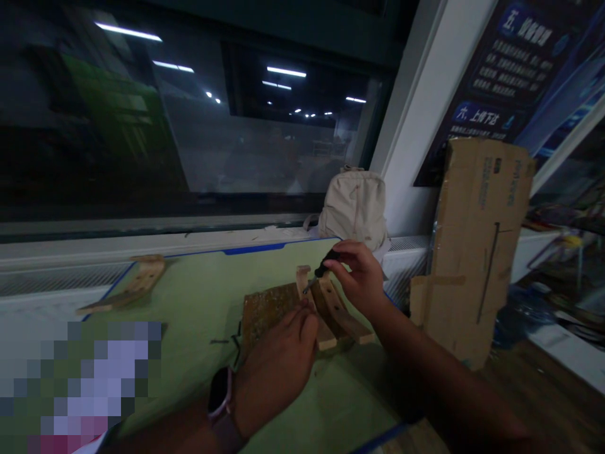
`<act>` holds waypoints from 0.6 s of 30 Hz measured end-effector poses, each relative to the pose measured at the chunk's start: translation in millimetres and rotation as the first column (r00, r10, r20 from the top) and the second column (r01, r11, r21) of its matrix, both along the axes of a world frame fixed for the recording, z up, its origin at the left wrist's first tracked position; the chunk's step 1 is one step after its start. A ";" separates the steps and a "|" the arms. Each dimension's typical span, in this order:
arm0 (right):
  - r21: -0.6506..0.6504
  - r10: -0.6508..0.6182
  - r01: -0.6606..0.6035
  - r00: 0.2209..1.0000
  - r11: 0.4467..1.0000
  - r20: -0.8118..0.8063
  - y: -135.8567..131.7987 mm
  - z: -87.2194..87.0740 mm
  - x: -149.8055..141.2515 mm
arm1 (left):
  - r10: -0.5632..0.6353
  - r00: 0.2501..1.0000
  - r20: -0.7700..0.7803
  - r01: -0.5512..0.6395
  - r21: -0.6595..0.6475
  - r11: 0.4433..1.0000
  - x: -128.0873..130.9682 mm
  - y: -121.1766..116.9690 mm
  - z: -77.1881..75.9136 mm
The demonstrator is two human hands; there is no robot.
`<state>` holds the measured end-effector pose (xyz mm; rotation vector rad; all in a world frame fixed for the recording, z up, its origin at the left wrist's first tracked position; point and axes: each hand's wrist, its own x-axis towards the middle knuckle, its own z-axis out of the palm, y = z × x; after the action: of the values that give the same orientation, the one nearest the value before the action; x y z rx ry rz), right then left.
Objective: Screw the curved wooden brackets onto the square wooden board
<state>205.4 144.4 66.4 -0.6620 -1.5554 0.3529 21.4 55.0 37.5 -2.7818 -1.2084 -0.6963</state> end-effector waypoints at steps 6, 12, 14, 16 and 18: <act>-0.086 0.175 -0.182 0.981 0.980 -0.082 -1.2 4.7 0.0 | 0.005 1.000 -0.004 -0.006 -0.017 1.000 0.8 -0.7 2.3; 0.001 0.070 -0.070 0.997 0.998 -0.027 3.1 -2.7 5.6 | 0.017 1.000 -0.010 -0.017 -0.035 0.999 0.0 -2.2 1.5; 0.087 0.032 -0.035 0.999 0.996 0.033 3.1 -5.3 6.8 | 0.024 1.000 -0.009 -0.025 -0.026 0.999 0.0 -1.8 0.1; 0.081 0.100 -0.105 0.993 0.991 0.059 0.8 -5.7 4.7 | 0.027 1.000 -0.007 -0.027 -0.011 1.000 0.2 -0.9 -1.0; -0.005 0.220 -0.220 0.975 0.976 0.033 -2.7 -4.8 0.0 | 0.018 1.000 -0.009 -0.018 0.002 1.000 0.3 -0.3 -1.3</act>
<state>205.4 141.8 61.5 -0.4994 -1.6650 0.5105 21.6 54.7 36.2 -2.7656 -1.2288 -0.6823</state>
